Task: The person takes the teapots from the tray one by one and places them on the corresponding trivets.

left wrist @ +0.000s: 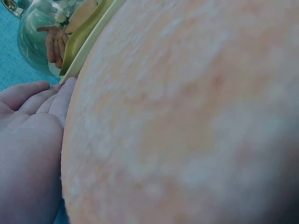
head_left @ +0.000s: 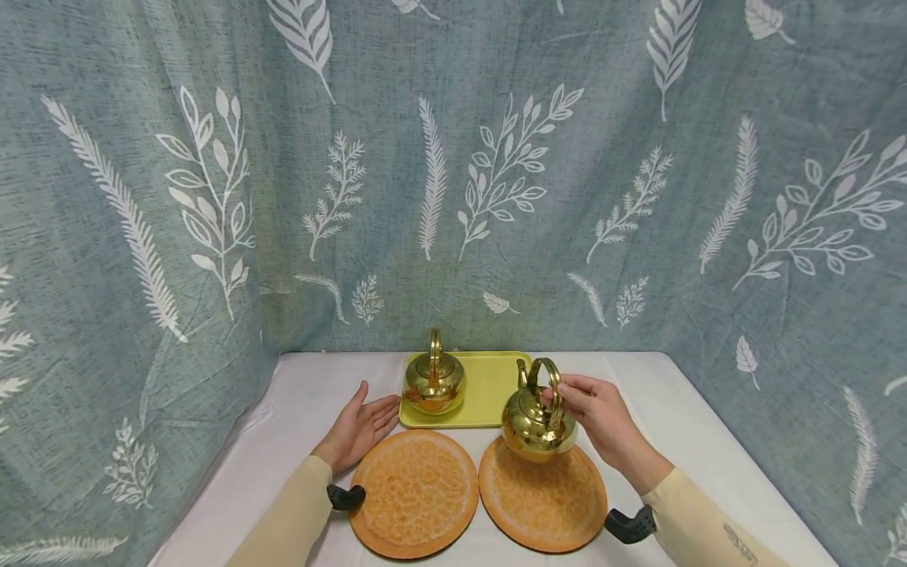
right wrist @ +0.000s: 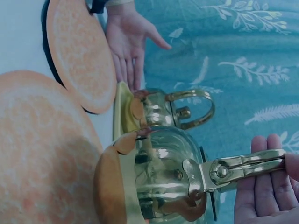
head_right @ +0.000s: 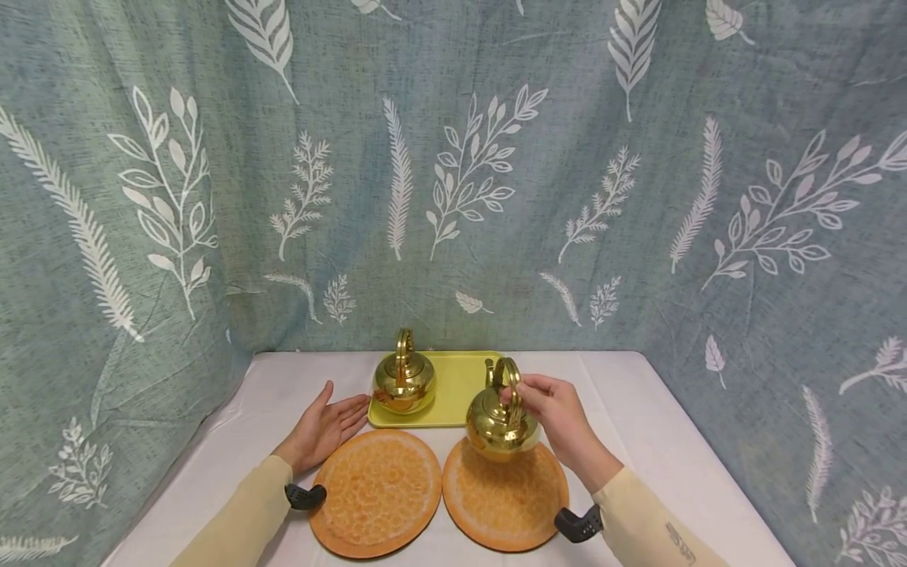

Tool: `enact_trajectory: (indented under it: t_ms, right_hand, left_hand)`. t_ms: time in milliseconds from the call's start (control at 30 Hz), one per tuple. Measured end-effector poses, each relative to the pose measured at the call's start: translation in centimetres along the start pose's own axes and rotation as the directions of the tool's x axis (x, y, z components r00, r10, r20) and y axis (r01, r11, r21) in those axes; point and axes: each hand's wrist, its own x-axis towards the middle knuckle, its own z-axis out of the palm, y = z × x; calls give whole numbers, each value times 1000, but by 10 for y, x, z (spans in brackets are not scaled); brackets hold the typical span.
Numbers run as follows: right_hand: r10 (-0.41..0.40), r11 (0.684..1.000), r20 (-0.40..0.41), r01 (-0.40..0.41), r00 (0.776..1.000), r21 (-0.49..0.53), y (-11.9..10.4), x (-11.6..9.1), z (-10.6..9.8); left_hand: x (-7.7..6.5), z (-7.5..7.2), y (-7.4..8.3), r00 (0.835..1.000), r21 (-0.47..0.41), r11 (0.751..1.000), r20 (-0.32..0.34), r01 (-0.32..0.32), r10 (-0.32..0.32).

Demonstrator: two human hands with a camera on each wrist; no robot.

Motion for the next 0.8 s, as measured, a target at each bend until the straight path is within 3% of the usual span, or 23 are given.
enact_trajectory:
  t_ms: [800]
  right_hand:
    - [52,998,-11,-52,999,35,10,-42,0]
  left_hand:
    - [-3,2,-1,1000,-28,1000,-19,-10,9]
